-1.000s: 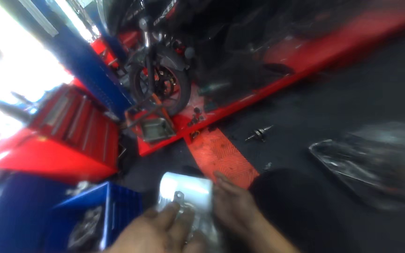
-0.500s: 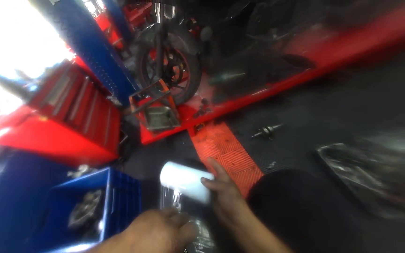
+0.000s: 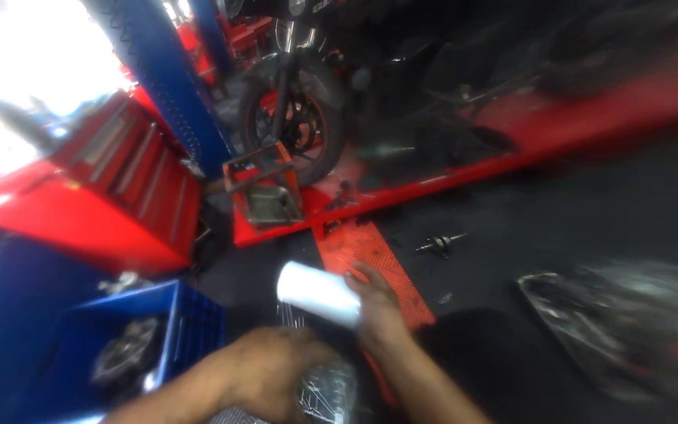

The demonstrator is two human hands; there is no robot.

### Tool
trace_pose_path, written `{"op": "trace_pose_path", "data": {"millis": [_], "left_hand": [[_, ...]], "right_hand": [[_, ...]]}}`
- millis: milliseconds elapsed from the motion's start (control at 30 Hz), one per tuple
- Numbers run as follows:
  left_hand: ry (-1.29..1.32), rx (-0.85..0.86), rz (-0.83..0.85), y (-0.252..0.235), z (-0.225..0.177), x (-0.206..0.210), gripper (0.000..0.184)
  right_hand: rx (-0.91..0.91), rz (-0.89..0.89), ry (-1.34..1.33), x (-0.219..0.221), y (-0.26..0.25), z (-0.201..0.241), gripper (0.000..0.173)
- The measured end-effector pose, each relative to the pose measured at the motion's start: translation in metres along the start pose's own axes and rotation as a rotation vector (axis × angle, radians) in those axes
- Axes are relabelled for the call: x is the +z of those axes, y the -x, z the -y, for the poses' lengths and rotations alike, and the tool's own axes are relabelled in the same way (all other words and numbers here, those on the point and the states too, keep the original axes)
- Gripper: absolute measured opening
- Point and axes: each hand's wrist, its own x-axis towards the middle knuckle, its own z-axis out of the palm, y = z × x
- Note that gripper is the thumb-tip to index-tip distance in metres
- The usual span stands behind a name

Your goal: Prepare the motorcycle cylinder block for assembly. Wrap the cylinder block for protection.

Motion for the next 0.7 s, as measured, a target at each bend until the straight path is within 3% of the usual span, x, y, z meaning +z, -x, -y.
{"op": "trace_pose_path", "data": {"millis": [133, 200, 333, 467, 567, 700], "left_hand": [[0.072, -0.054, -0.062, 0.005, 0.003, 0.001, 0.093], [0.101, -0.083, -0.18, 0.011, 0.001, 0.009, 0.102], [0.053, -0.203, -0.583, 0.02, -0.008, 0.036, 0.085], [0.206, -0.118, -0.719, 0.021, -0.002, 0.056, 0.068], [0.345, 0.002, -0.775, 0.027, 0.022, 0.064, 0.08], [0.581, 0.248, -0.787, 0.034, 0.062, 0.089, 0.076]], "right_hand": [[-0.298, 0.177, 0.01, -0.002, 0.025, 0.007, 0.049], [-0.283, 0.272, -0.011, -0.006, 0.036, 0.009, 0.059], [-0.186, 0.287, -0.049, -0.017, 0.039, 0.02, 0.074], [-0.068, 0.321, -0.141, -0.011, 0.048, 0.032, 0.074], [0.05, 0.25, -0.212, -0.008, 0.05, 0.037, 0.066], [-0.039, 0.201, -0.155, -0.004, 0.042, 0.041, 0.068]]}}
